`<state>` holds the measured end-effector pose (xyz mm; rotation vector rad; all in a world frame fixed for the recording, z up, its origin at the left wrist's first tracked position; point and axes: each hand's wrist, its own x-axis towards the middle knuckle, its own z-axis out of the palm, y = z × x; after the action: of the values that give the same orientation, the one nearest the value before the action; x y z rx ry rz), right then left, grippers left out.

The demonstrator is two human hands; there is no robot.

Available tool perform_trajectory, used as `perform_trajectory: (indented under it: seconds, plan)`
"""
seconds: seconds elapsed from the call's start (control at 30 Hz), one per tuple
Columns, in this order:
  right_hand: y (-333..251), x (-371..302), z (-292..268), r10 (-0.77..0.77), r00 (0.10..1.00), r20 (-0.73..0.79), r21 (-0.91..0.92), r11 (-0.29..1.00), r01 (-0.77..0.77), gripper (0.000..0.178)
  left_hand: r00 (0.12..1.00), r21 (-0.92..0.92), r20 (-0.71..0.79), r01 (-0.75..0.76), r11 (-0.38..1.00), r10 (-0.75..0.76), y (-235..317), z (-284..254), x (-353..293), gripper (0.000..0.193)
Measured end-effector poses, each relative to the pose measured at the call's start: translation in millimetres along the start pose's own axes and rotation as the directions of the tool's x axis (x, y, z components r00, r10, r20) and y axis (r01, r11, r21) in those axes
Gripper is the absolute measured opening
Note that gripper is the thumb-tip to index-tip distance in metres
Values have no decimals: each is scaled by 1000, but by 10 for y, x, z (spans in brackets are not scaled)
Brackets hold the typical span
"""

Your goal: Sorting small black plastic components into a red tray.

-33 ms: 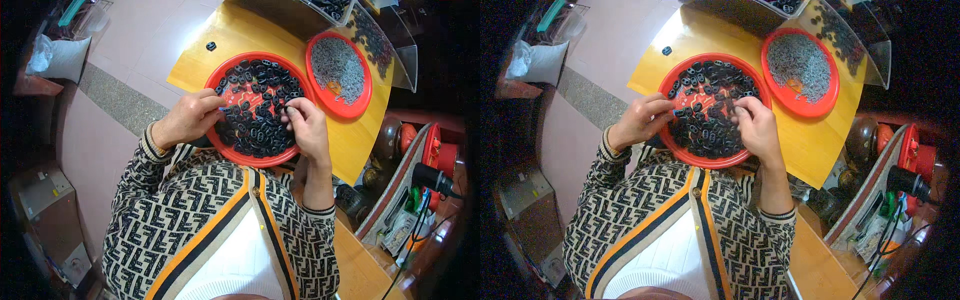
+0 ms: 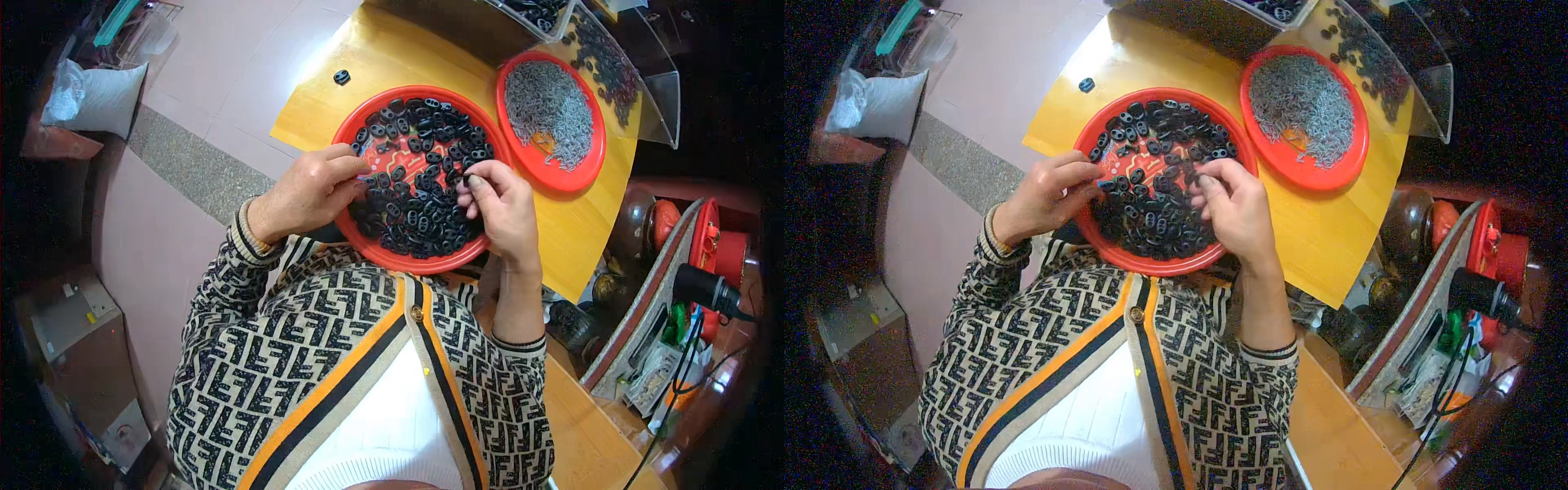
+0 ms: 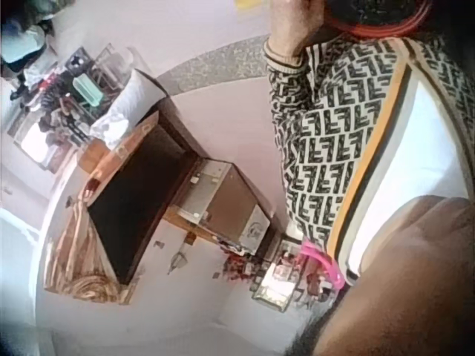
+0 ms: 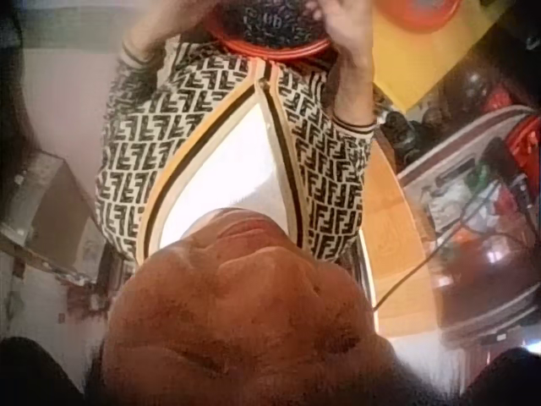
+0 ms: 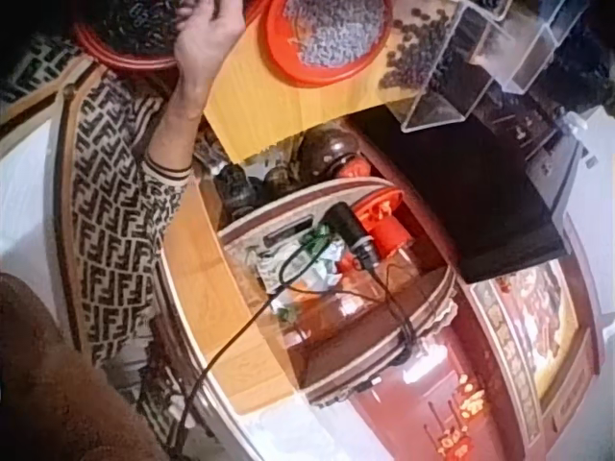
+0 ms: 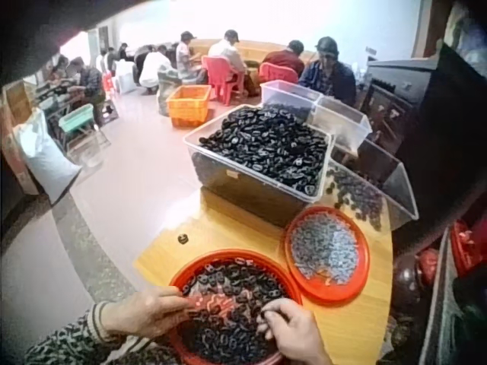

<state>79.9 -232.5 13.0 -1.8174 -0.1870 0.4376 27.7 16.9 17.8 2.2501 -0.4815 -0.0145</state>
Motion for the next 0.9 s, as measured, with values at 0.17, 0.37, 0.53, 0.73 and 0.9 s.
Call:
perform_trajectory:
  seconds: [0.17,0.37,0.53,0.73,0.9]
  plan:
    - [21,-126,5,123,992,33,240,962,-127,7,987,-31,-11,-163,986,163,165,64,372,16]
    - [94,-297,114,10,1000,20,294,956,-15,11,943,-24,-9,-332,943,332,220,393,1090,13]
    - [120,-358,182,-28,999,46,260,966,15,10,894,105,47,-449,887,446,195,712,1633,13]
    - [27,-367,373,49,990,135,409,907,-100,10,881,167,190,-464,870,433,101,823,1921,8]
    - [60,-360,423,-16,986,166,354,934,-44,10,830,251,270,-549,797,487,98,875,2067,7]
